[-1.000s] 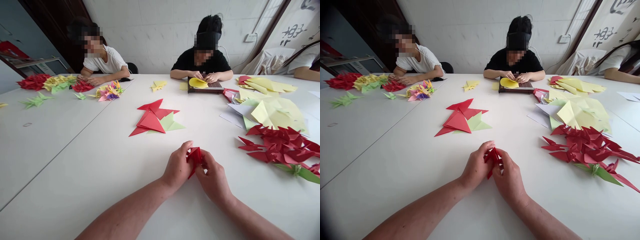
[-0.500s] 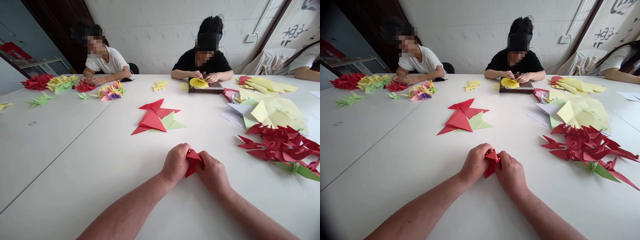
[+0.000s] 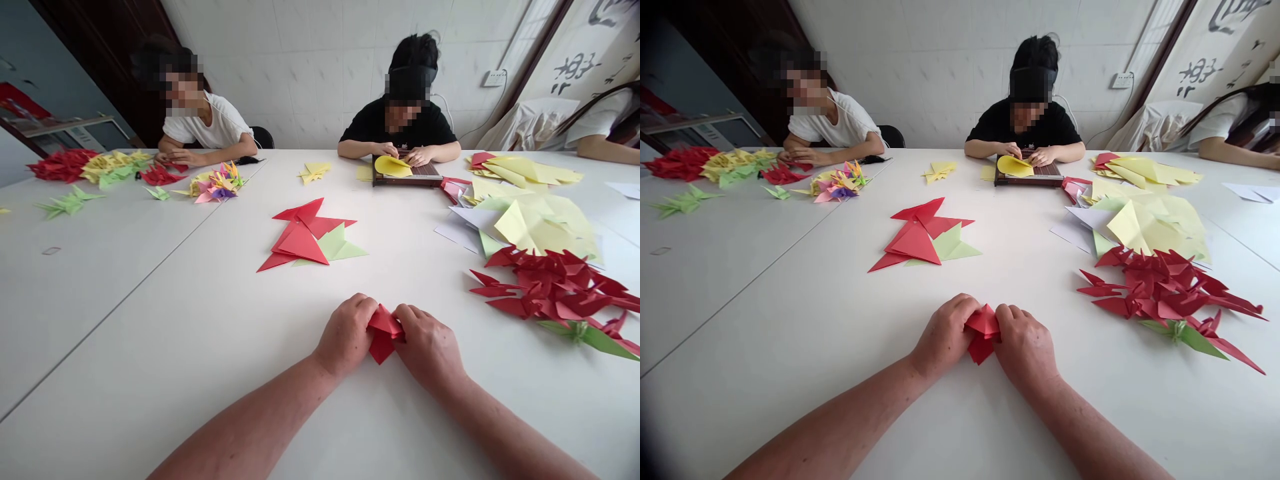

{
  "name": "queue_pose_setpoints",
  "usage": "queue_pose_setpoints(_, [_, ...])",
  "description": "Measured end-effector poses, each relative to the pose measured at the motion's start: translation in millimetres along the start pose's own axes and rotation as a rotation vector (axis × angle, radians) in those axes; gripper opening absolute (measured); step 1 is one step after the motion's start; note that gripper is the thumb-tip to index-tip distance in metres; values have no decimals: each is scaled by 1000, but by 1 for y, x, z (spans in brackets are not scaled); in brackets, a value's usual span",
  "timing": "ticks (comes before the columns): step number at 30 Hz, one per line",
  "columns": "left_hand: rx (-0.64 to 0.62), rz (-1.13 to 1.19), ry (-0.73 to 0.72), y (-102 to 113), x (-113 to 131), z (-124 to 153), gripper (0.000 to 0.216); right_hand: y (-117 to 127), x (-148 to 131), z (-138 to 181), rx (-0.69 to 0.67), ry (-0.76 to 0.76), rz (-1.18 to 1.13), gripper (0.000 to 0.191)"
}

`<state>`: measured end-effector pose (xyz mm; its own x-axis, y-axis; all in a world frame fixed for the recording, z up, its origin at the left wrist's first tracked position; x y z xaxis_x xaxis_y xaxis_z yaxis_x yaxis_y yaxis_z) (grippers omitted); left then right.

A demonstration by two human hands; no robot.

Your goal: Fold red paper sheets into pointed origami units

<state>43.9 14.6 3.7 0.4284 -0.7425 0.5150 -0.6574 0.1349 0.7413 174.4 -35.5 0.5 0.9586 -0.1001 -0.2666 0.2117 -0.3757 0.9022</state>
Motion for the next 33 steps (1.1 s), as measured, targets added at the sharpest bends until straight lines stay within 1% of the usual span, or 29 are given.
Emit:
queue_pose_setpoints(3, [-2,-91,-44,-1,-1,2,24,1,-2,1,-38,74,-51,38])
queue_pose_setpoints(5, [-7,-152,-75,-3,0,4,25,1,-3,2,-61,107,-65,44])
queue_pose_setpoints(9, [-8,-253,-139,-4,3,5,24,-2,-3,3,-119,134,19,37])
queue_pose_setpoints(11, [-19,-265,-164,-3,4,6,22,-3,-4,4,-155,152,76,36])
queue_pose_setpoints(13, [-40,-243,-187,0,6,9,20,-3,-5,4,-180,164,114,35])
queue_pose_setpoints(15, [-70,-226,-225,3,9,12,23,-1,-6,4,-191,172,122,34])
queue_pose_setpoints(18, [-124,-280,-299,4,12,18,27,2,-7,6,-193,186,105,32])
queue_pose_setpoints(22, [-178,-389,-351,2,10,23,26,4,-7,6,-181,211,96,34])
queue_pose_setpoints(25, [-216,-426,-363,4,9,23,24,4,-4,6,-185,230,81,34])
queue_pose_setpoints(27, [-268,-417,-357,7,8,24,22,4,0,7,-191,256,57,39])
queue_pose_setpoints(30, [-333,-373,-351,14,9,27,16,6,8,13,-192,335,18,51])
queue_pose_setpoints(31, [-347,-357,-349,16,10,28,24,7,11,16,-190,368,14,56])
queue_pose_setpoints(33, [-370,-334,-343,20,12,31,52,9,14,23,-185,438,21,64])
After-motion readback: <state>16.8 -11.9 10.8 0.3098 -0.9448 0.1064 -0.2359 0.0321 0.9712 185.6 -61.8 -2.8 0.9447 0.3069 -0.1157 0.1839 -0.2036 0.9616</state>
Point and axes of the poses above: each hand's wrist, its own z-axis away from the middle knuckle, its own y-axis out of the back of the hand, x = y × z, the point moved 4 cm from there along -z, towards the middle knuckle, and after that the axes turned 11 degrees about -y, right-handed, at the moved point
